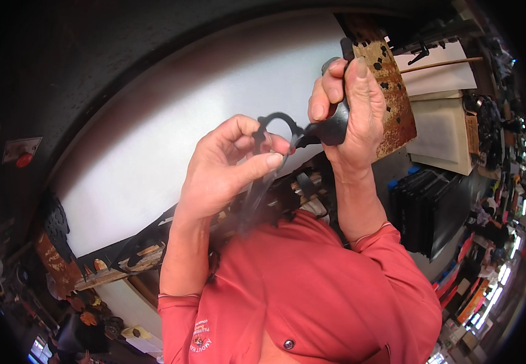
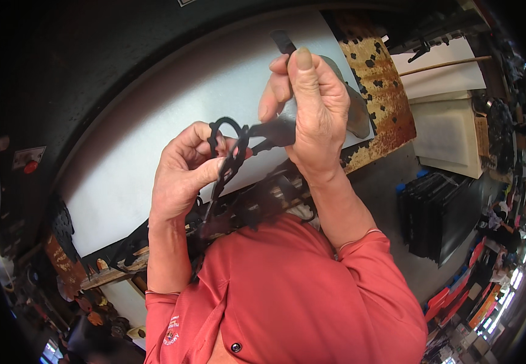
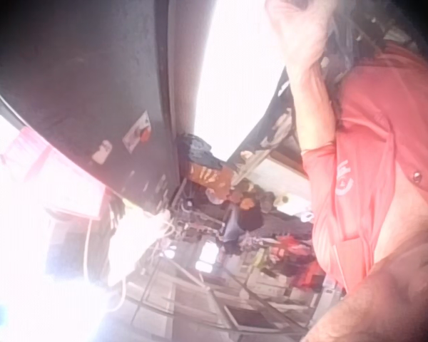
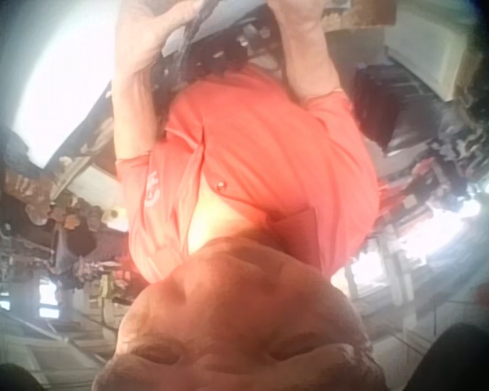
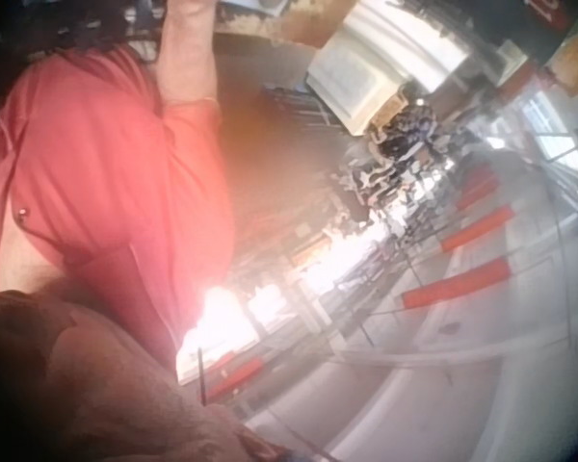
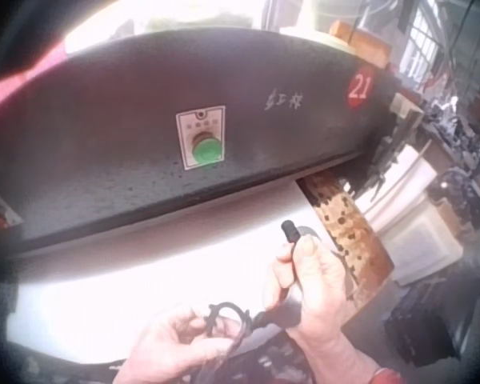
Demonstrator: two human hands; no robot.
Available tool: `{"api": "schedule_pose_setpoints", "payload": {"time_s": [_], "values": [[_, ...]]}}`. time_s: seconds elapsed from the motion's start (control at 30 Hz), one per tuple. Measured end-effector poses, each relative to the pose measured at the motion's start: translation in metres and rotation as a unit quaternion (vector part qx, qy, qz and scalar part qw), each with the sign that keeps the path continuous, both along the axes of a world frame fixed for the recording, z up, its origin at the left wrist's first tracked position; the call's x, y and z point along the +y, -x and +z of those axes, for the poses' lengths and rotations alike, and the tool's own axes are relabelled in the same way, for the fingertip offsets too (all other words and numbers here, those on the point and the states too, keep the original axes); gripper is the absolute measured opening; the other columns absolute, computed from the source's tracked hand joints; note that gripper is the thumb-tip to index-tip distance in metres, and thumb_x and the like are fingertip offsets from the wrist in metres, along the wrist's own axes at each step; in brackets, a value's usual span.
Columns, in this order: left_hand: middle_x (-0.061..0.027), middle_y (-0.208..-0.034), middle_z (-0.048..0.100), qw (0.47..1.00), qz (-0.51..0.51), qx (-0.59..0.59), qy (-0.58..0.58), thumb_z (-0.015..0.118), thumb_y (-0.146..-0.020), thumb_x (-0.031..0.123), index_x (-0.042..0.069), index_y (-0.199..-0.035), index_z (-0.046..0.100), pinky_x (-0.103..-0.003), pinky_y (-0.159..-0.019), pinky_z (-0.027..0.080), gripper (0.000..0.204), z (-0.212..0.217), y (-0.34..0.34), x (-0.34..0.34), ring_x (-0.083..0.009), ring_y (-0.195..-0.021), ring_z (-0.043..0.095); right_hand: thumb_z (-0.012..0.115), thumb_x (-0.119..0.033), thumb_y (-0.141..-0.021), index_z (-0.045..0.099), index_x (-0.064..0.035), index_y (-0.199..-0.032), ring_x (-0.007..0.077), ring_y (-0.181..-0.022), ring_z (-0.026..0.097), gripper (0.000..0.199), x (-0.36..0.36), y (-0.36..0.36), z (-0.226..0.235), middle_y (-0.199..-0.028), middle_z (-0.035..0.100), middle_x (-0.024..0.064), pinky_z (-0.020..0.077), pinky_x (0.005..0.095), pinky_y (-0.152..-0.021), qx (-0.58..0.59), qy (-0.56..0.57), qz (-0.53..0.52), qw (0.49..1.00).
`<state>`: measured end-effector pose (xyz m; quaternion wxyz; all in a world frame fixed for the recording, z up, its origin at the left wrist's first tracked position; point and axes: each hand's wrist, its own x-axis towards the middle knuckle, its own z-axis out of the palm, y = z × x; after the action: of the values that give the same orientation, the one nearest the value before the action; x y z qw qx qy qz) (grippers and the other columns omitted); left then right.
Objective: The person repeatedly rubs a gray handheld tool against a black sheet with white cutouts on a workbench. The person also picks up and sets down small black cutout pieces during the process.
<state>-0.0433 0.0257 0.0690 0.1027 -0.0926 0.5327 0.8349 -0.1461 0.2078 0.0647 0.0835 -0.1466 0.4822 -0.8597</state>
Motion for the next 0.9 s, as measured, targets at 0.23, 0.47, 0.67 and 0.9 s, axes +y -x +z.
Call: {"api": "schedule_pose_setpoints", "payload": {"time_s": [0.23, 0.47, 0.67, 0.9], "values": [[0.0006, -0.098, 0.069, 0.989, 0.128, -0.015, 0.074, 0.086, -0.09, 0.005, 0.003, -0.115, 0.072, -0.024, -0.083, 0.052, 0.028, -0.003, -0.001, 0.003, -0.0072, -0.09, 0.062, 0.03, -0.055, -0.118, 0.046, 0.0107, -0.152, 0.0259, -0.092, 0.071, 0.076, 0.003, -0.011, -0.018, -0.112, 0.067, 0.0165, 0.0597, 0.0357, -0.082, -0.131, -0.004, -0.003, 0.991], [0.001, -0.092, 0.07, 0.981, 0.186, -0.009, 0.058, 0.087, -0.093, 0.008, 0.004, -0.104, 0.073, -0.023, -0.075, 0.053, 0.018, -0.012, 0.0, 0.006, -0.0066, -0.084, 0.064, 0.071, -0.014, -0.104, 0.066, 0.0065, -0.131, 0.0114, -0.089, 0.069, 0.035, 0.013, -0.039, -0.014, -0.1, 0.074, 0.0095, 0.0584, 0.0279, -0.078, -0.014, -0.184, 0.117, 0.976], [-0.0039, -0.091, 0.074, 0.975, 0.218, 0.003, 0.047, 0.082, -0.099, 0.013, 0.003, -0.106, 0.072, -0.024, -0.076, 0.052, 0.016, -0.018, -0.004, 0.0, -0.0086, -0.081, 0.064, 0.069, -0.018, -0.107, 0.073, 0.0036, -0.097, 0.0038, -0.072, 0.065, 0.024, 0.001, -0.052, -0.007, -0.077, 0.073, 0.0018, 0.0549, 0.0239, -0.062, -0.077, -0.213, 0.064, 0.972], [-0.0053, -0.092, 0.072, 0.947, 0.319, 0.02, 0.02, 0.074, -0.105, 0.013, 0.003, -0.108, 0.07, -0.026, -0.074, 0.052, 0.011, -0.042, -0.011, -0.003, -0.0097, -0.075, 0.062, 0.069, -0.014, -0.107, 0.073, 0.0041, -0.107, 0.0086, -0.069, 0.071, 0.019, -0.005, -0.06, -0.015, -0.08, 0.075, 0.0042, 0.0583, 0.0249, -0.063, 0.035, -0.292, -0.012, 0.956]]}}
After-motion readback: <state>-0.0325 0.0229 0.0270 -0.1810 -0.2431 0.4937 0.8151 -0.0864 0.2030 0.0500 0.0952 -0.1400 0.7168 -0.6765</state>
